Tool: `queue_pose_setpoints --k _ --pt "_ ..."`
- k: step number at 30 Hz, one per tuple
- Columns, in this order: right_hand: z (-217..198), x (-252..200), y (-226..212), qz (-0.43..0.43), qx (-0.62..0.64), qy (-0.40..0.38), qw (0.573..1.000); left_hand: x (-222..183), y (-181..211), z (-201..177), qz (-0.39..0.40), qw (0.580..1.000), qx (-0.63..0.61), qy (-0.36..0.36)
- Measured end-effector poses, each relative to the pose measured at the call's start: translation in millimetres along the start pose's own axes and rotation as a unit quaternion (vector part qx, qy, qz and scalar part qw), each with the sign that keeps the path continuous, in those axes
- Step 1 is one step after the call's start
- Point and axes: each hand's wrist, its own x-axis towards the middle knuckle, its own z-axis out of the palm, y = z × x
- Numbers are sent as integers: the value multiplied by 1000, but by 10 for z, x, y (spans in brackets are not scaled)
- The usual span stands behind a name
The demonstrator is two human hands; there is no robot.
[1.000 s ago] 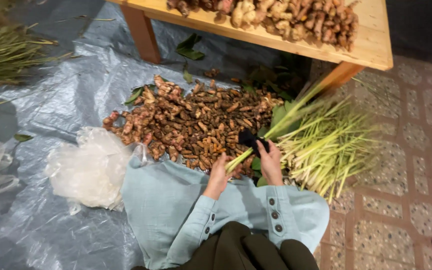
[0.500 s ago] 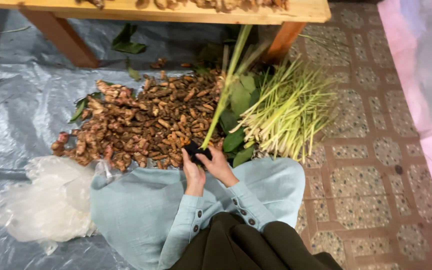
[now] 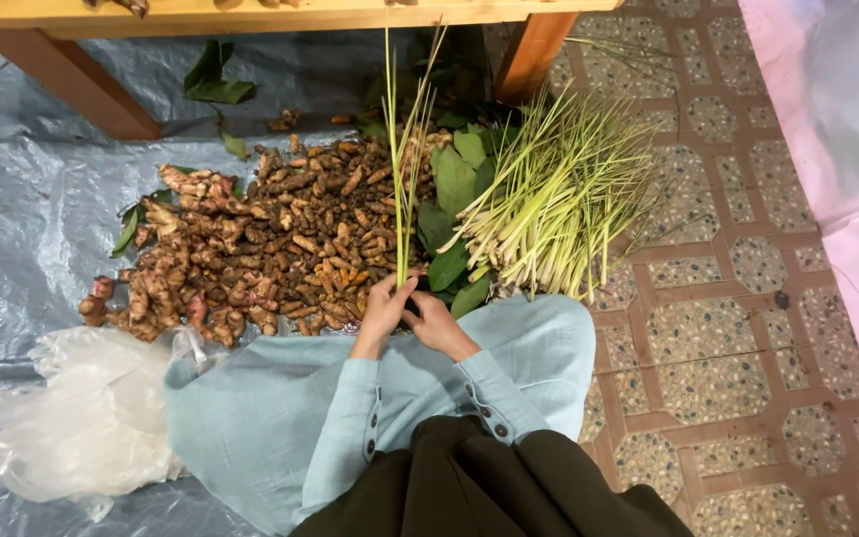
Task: Sorting ginger roots and lemongrass stalks from a pile on the floor
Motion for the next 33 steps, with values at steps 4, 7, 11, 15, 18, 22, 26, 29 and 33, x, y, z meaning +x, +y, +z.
queue_pose_setpoints --k 4,7,11,15,18,22,26,29,33 --pt "-81 -12 182 -24 22 26 999 365 -432 38 -118 980 -155 -33" --pt "-164 -64 297 -30 75 55 995 255 -198 56 -111 980 -163 -15" --pt "-451 -195 325 -46 92 58 993 208 0 -23 -76 993 -86 39" --pt "-828 -270 698 -38 53 101 993 251 -33 -3 -85 993 32 73" --pt "-1117 -434 693 95 126 148 976 129 127 201 -13 997 3 81" --pt "-1206 -499 412 125 188 164 960 240 -195 616 -8 996 -10 93" --pt "-1244 -403 696 167 287 208 920 381 -333 979 -37 996 49 70" --pt "-1177 -375 925 170 326 239 899 497 -507 1137 -46 996 39 63" --pt "-993 -309 1005 175 344 257 886 553 -618 1166 -35 996 34 71"
